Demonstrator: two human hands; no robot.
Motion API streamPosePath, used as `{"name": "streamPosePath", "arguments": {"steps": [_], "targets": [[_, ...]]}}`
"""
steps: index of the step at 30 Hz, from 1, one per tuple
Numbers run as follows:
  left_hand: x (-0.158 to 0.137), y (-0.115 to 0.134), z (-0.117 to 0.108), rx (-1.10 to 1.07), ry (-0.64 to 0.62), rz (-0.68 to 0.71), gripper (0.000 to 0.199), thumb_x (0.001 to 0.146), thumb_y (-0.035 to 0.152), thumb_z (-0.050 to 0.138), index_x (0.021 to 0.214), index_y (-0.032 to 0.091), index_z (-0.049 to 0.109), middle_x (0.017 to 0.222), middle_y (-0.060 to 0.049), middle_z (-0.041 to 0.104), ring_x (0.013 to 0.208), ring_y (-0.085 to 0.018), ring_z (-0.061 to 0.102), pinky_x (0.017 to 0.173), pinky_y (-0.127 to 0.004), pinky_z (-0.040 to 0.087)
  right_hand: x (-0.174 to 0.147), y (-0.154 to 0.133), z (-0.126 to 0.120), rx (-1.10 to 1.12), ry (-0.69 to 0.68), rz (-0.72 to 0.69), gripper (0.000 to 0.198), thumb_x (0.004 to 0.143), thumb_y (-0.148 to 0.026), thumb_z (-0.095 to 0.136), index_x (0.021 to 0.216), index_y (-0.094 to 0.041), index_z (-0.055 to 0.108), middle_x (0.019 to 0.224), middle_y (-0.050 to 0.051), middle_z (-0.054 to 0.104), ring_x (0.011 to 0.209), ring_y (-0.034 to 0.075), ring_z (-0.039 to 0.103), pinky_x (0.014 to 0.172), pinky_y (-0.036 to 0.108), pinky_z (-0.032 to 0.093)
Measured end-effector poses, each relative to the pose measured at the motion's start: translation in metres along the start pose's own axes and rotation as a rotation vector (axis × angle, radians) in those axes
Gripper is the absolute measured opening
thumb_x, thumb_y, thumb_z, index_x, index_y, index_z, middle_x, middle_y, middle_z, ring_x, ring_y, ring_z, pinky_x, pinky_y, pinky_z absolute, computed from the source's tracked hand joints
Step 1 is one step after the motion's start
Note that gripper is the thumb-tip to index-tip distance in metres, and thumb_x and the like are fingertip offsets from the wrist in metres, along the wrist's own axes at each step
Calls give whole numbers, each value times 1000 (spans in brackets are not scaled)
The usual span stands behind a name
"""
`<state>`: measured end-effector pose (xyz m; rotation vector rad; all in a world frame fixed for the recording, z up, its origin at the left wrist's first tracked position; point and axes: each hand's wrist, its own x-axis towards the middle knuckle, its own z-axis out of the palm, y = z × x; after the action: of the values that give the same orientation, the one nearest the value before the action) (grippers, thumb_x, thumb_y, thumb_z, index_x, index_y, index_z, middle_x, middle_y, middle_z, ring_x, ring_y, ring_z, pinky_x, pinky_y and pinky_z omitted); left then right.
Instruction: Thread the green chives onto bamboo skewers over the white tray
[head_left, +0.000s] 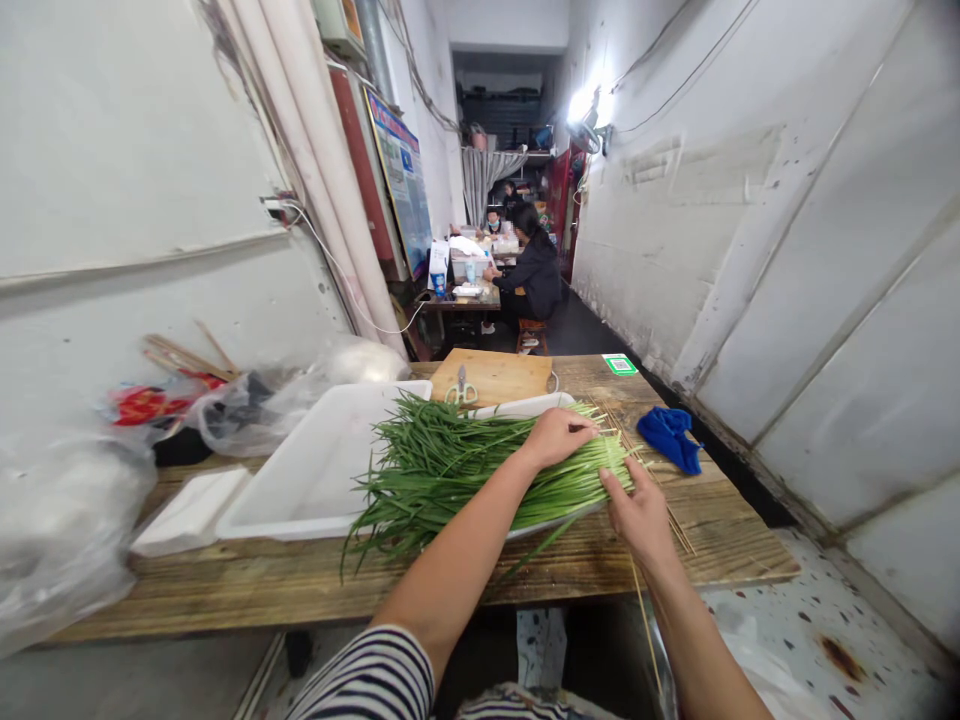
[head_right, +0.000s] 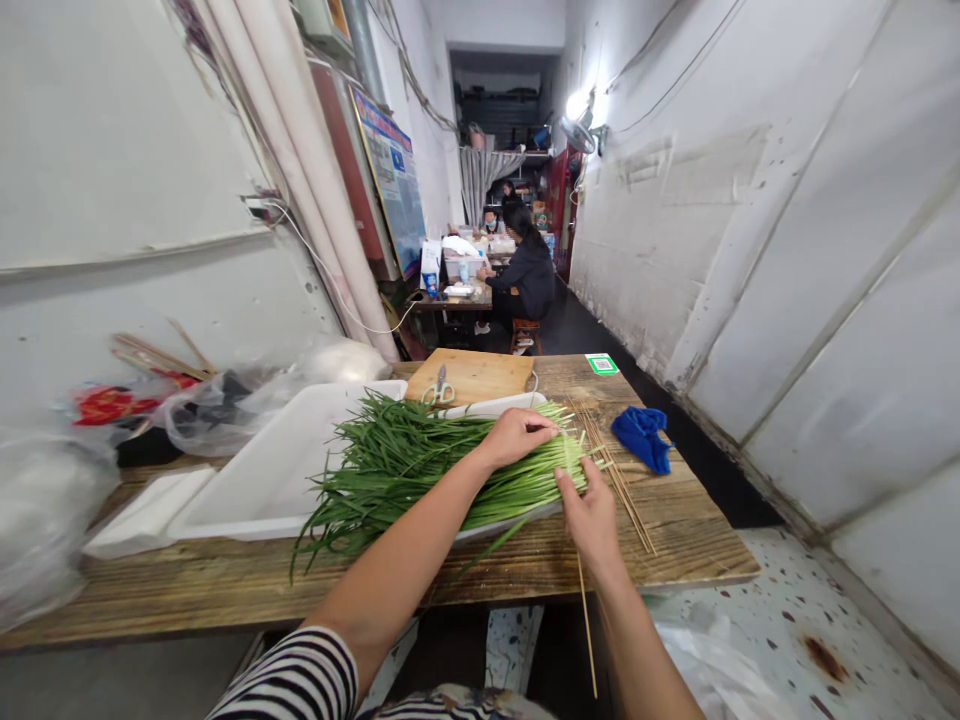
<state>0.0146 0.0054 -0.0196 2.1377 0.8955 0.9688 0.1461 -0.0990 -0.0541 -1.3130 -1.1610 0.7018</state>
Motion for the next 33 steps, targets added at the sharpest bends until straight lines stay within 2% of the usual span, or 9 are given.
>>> {"name": "streamPosePath", "arguments": {"steps": [13, 21, 33], "targets": [[0, -3, 1, -19, -13, 7, 25, 78, 31, 57, 88, 14, 73, 88, -6, 72, 80, -15, 64, 75, -23, 47, 1, 2, 0, -3, 11, -16, 44, 71, -47, 64, 99, -14, 64, 70, 5, 66, 64, 20, 59, 51, 26, 45], [0, -3, 2, -49, -5, 15, 25, 78, 31, 58, 88, 13, 73, 87, -6, 72, 79, -15, 64, 74, -24, 47, 0, 2, 1, 23, -2, -14, 43, 71, -47, 64, 100, -16, 64, 61, 3, 63, 61, 20, 59, 48, 26, 45], [-1, -4, 0, -80, -41, -32, 27, 77, 33, 59, 90, 13, 73, 90, -6, 72, 81, -16, 65, 75, -25, 49, 0, 6, 0, 14, 16, 1, 47, 70, -49, 63, 101, -13, 64, 59, 4, 63, 58, 21, 59, 46, 26, 44]]}}
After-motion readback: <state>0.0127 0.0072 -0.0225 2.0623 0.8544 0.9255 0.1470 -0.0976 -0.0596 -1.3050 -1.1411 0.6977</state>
